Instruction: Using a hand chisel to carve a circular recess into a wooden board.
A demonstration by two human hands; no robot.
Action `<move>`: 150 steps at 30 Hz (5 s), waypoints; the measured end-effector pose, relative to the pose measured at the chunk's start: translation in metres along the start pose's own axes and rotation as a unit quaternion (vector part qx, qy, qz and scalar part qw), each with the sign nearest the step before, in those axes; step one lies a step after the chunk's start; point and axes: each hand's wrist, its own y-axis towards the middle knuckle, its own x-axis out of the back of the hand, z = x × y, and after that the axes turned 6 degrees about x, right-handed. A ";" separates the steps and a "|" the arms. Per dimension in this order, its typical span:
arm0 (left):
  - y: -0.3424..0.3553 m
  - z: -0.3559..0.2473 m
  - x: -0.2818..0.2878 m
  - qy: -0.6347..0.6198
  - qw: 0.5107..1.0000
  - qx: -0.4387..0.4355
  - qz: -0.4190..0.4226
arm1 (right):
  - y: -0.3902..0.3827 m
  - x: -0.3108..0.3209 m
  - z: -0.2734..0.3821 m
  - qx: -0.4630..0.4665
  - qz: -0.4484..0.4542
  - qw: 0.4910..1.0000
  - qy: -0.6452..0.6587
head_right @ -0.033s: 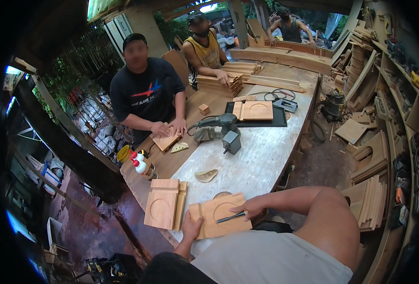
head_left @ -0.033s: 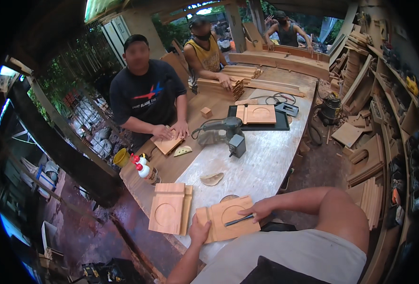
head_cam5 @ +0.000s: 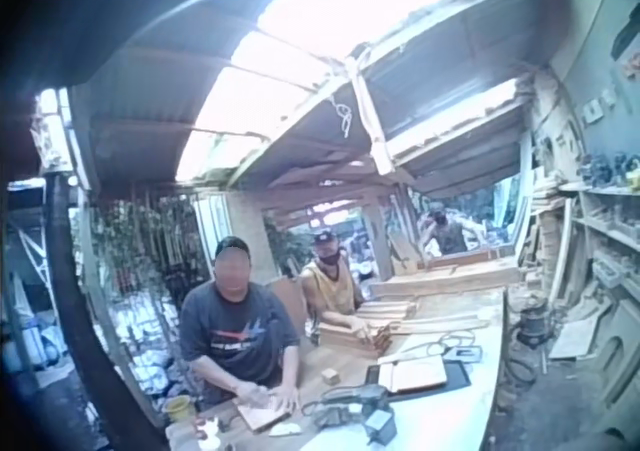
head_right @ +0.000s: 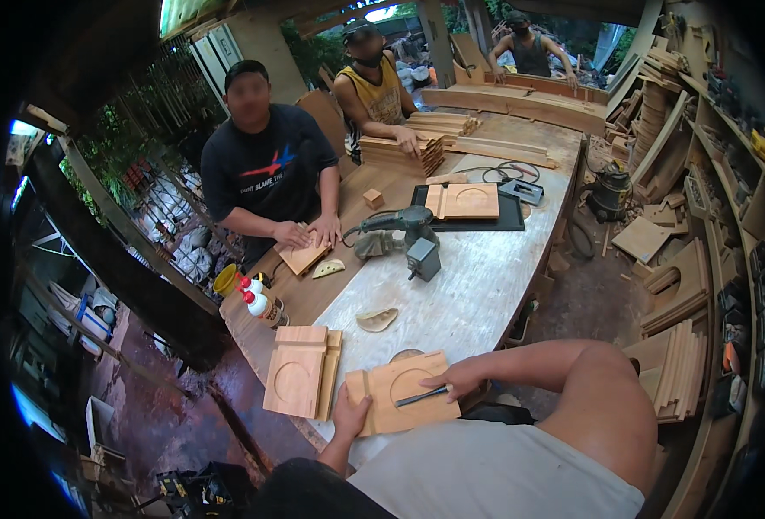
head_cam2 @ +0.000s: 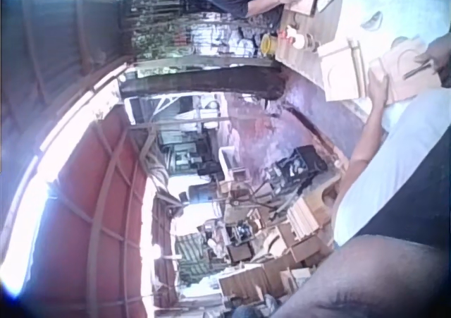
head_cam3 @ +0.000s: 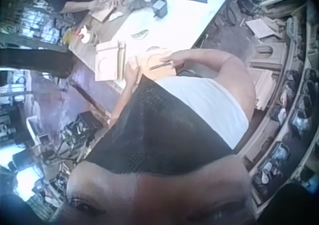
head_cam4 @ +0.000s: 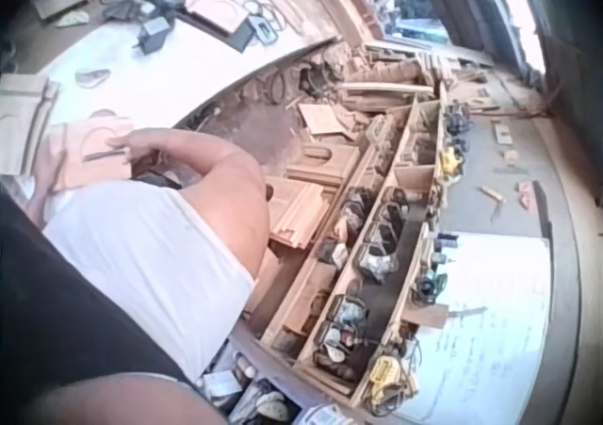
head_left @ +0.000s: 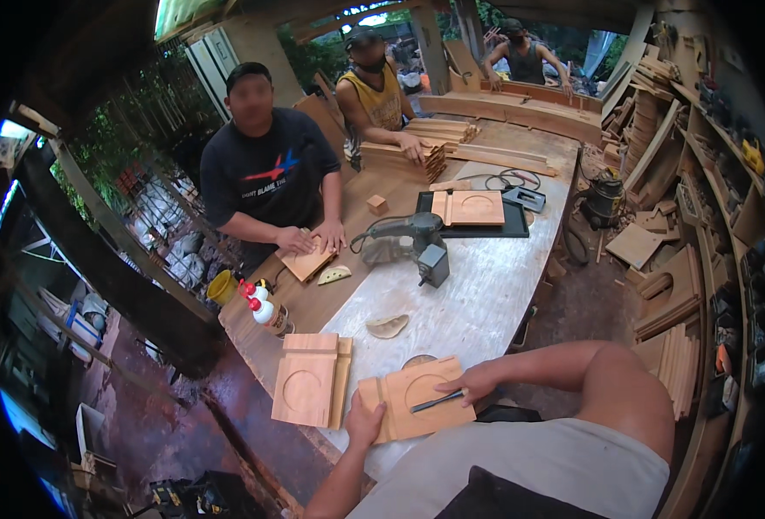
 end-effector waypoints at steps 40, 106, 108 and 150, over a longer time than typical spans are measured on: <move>-0.005 -0.014 0.010 0.035 0.998 0.055 0.021 | -0.011 0.015 0.019 -0.021 0.019 1.000 -0.008; -0.004 -0.019 0.009 -0.001 0.999 0.047 0.014 | -0.001 0.004 0.000 -0.011 0.018 1.000 0.013; -0.003 -0.009 0.005 0.003 1.000 0.027 -0.001 | 0.001 0.004 0.001 -0.014 0.022 1.000 0.017; -0.006 -0.004 0.009 0.000 0.998 0.062 0.019 | -0.006 0.019 0.028 -0.073 0.024 0.997 -0.022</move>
